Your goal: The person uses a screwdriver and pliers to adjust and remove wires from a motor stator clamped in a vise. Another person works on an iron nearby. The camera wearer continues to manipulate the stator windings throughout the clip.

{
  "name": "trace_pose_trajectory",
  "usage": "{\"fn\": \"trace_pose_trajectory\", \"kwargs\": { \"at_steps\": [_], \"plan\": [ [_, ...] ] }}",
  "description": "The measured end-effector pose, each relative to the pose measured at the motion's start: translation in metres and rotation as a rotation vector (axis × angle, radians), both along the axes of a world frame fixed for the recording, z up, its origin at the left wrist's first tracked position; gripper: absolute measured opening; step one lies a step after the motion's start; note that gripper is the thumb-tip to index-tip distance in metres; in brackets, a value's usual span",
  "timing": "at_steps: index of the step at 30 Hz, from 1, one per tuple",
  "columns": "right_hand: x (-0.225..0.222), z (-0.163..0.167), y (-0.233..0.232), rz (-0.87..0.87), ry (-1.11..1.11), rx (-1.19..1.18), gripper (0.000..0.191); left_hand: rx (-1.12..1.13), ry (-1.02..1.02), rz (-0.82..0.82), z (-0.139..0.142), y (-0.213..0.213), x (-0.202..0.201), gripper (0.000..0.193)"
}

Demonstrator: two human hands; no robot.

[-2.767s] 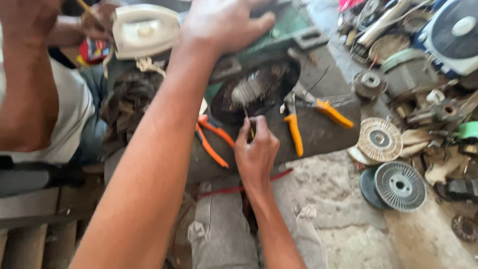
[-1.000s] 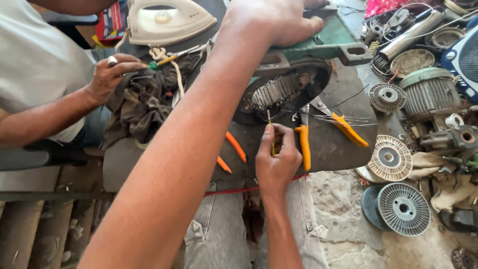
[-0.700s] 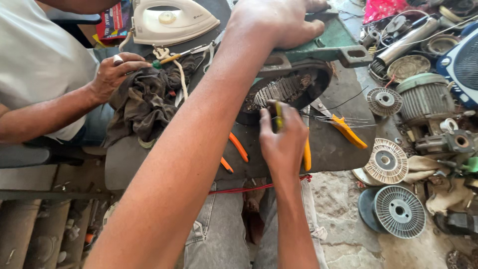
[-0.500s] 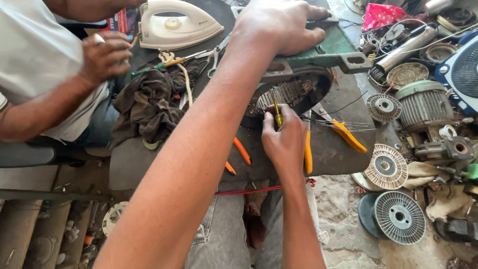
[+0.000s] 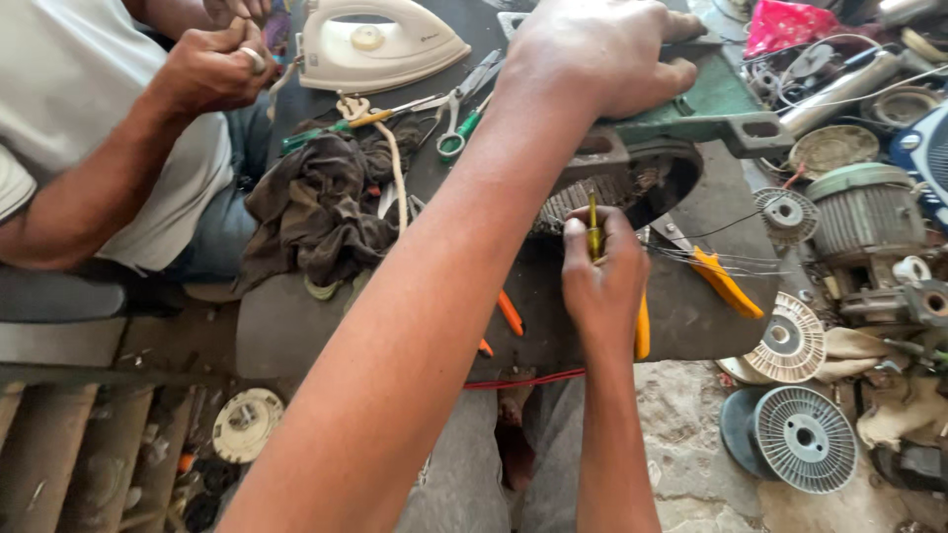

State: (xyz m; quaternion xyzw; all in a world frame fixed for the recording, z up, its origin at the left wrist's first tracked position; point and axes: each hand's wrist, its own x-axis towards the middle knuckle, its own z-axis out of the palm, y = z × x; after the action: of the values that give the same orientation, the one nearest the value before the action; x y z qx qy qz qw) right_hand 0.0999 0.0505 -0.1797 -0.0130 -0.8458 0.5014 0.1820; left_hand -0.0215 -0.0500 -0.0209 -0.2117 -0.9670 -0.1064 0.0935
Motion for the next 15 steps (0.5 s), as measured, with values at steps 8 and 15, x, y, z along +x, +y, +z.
{"fn": "trace_pose_trajectory", "kwargs": {
  "at_steps": [8, 15],
  "plan": [
    [0.037, -0.012, 0.025, 0.197, -0.087, -0.615, 0.01, -0.001, -0.002, 0.07, 0.008, -0.002, 0.006, 0.055],
    [0.049, -0.014, 0.037, 0.161, 0.018, -1.004, 0.011, -0.051, -0.044, 0.09, 0.019, 0.003, 0.018, 0.051]
  ]
}}
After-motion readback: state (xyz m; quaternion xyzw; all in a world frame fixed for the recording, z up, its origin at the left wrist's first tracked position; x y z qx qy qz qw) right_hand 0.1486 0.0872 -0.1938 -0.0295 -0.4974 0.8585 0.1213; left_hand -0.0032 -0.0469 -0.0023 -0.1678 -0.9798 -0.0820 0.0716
